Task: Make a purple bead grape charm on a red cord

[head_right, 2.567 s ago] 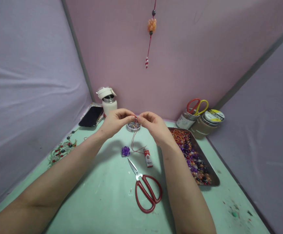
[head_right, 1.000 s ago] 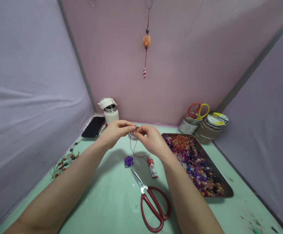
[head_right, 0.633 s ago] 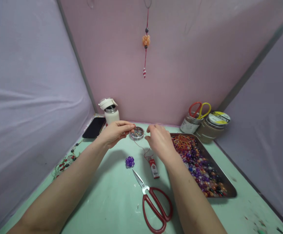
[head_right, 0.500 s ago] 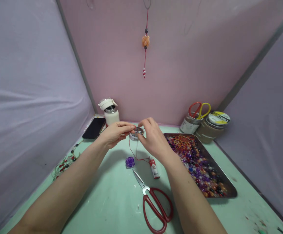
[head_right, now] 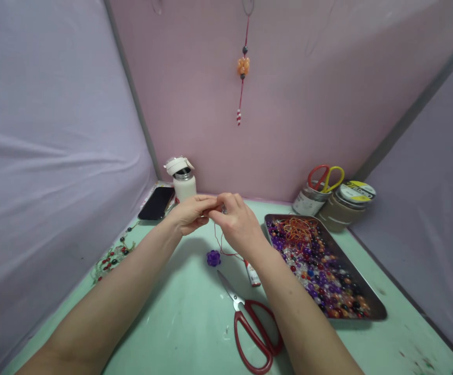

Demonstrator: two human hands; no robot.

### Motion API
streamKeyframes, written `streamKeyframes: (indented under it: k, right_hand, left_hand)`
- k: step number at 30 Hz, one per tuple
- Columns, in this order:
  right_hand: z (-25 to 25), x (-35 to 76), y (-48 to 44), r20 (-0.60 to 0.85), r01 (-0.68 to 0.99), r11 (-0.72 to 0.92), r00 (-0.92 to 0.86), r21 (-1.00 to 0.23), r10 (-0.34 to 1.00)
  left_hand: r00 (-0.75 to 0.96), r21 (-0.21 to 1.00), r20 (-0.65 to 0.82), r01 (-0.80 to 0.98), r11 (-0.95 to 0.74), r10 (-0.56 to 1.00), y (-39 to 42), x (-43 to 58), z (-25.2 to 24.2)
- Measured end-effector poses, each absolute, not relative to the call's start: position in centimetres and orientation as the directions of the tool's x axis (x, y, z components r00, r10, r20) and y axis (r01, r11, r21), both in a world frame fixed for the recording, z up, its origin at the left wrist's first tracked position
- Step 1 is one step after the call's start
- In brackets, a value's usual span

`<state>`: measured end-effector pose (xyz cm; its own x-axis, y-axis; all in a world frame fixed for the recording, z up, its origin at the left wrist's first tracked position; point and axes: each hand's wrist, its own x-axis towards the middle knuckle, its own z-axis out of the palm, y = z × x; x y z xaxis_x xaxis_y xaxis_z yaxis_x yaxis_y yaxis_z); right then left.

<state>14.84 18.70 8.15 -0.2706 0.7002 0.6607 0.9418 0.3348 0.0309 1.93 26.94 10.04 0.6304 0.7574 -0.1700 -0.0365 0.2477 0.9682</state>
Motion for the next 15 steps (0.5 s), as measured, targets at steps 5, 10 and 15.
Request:
streamKeyframes:
  k: [5,10,15]
  right_hand:
    - [8.6,14.6,18.4,0.657,0.913,0.405,-0.281,-0.042,0.700]
    - [9.9,14.2,17.6,0.575,0.768,0.569,-0.334,-0.293,0.747]
    - [10.9,14.1,16.8,0.487,0.630,0.608,-0.384,-0.482,0.784]
  left_hand:
    - [0.621,0.969,-0.157,-0.054,0.242,0.768,26.9,2.1,9.8]
    - [0.569,0.967,-0.166,-0.066,0.246,0.805,27.5,2.3,8.8]
    - [0.569,0.962,-0.183,-0.063,0.265,0.802,28.7,2.3,7.7]
